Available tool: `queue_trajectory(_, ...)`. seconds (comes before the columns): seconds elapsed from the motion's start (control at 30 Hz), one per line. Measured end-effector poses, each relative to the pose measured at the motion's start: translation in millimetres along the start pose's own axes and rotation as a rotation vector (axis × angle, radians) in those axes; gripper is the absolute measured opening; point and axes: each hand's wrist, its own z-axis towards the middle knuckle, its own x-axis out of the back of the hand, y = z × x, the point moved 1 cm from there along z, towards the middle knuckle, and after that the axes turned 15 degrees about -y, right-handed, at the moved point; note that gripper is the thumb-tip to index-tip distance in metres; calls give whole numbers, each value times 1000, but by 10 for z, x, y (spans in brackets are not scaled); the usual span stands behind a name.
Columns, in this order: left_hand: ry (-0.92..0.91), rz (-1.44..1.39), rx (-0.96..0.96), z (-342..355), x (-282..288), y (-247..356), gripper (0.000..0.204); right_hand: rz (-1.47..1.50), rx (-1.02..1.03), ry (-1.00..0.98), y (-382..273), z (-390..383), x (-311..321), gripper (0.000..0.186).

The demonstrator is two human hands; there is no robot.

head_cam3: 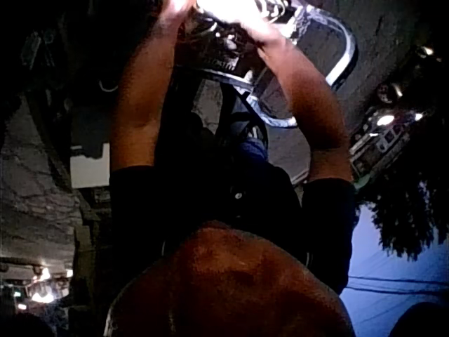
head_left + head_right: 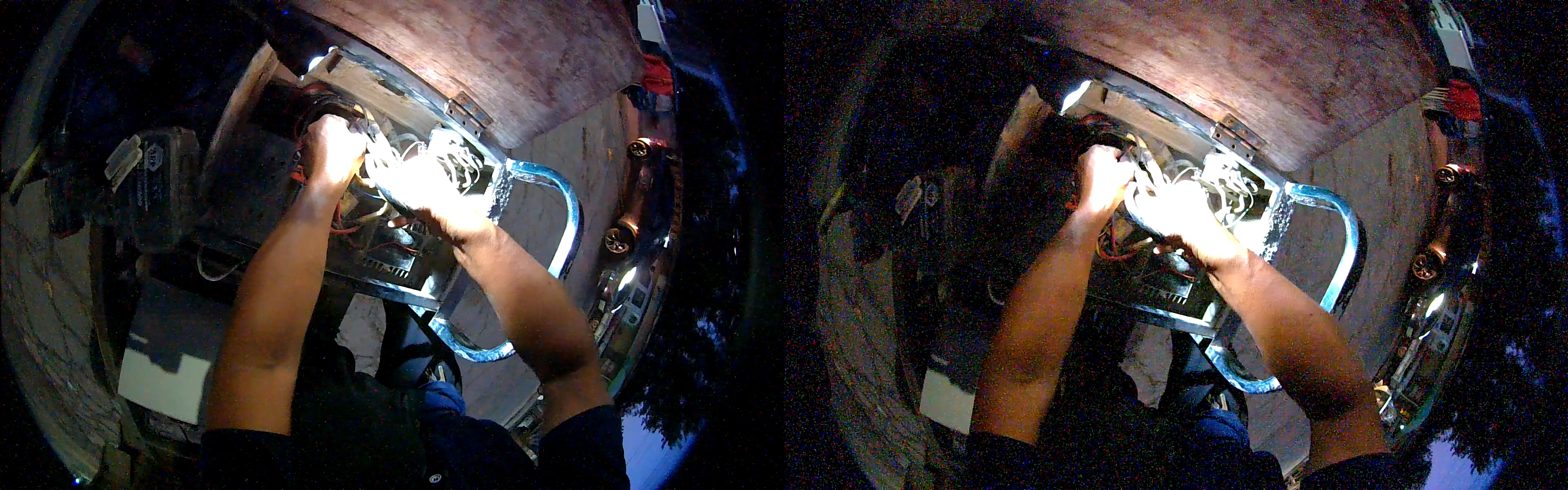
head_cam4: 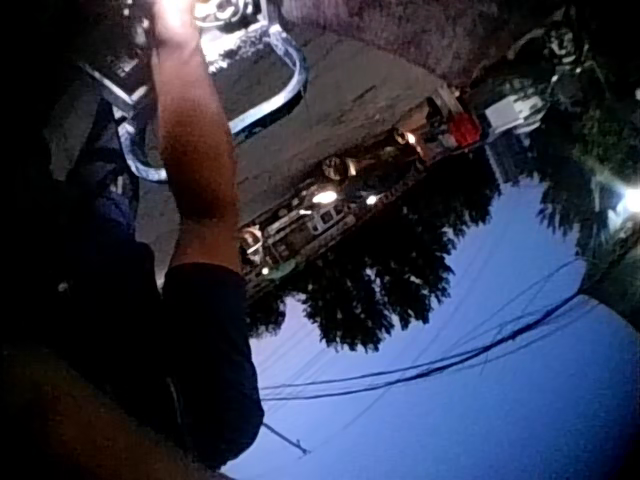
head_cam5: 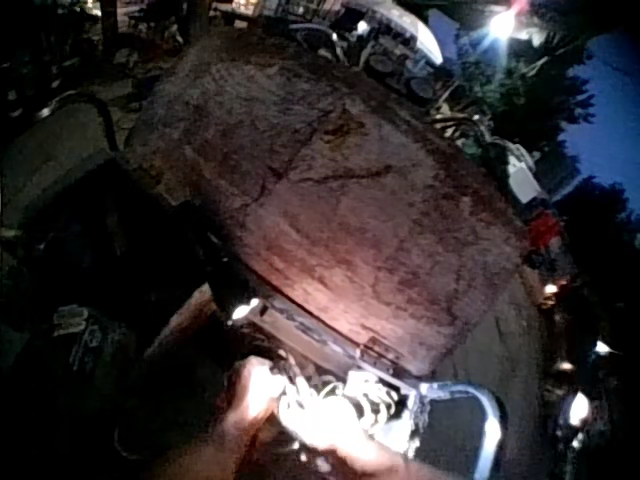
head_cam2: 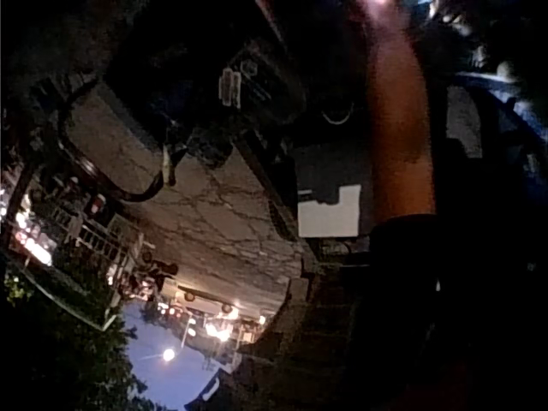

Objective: The person uses shears to cut a wire, then connects the wire to a bundle of wires inside an open compartment of a motorized vehicle. The person uses a flashlight to illuminate the workspace while working on the wiring.

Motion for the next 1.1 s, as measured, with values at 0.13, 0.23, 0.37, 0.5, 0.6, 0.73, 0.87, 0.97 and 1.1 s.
queue_trajectory(0.13,35,52,-63,12,-15,-36,30,-869,-11,-8,-3,157,205,22)
queue_trajectory(0.23,-62,42,68,10,17,-14,22,-1208,241,71,-105,124,177,37)
queue_trajectory(0.37,-65,24,57,91,-30,-150,26,-1183,73,61,-232,72,151,37)
queue_trajectory(0.5,-155,79,78,32,75,43,26,-1177,-76,55,-157,148,252,43)
queue_trajectory(0.6,32,35,-63,57,-73,-93,20,-1210,53,4,42,229,386,45)
queue_trajectory(0.73,32,-12,-52,38,-62,-89,19,-1013,486,-104,161,211,492,38)
queue_trajectory(0.87,29,30,-37,-37,-12,18,16,-977,488,19,258,205,344,25)
queue_trajectory(0.97,14,2,26,-60,20,31,15,-607,166,24,80,140,159,24)
queue_trajectory(1.1,35,-17,47,-62,8,54,17,35,-202,121,23,120,51,31)
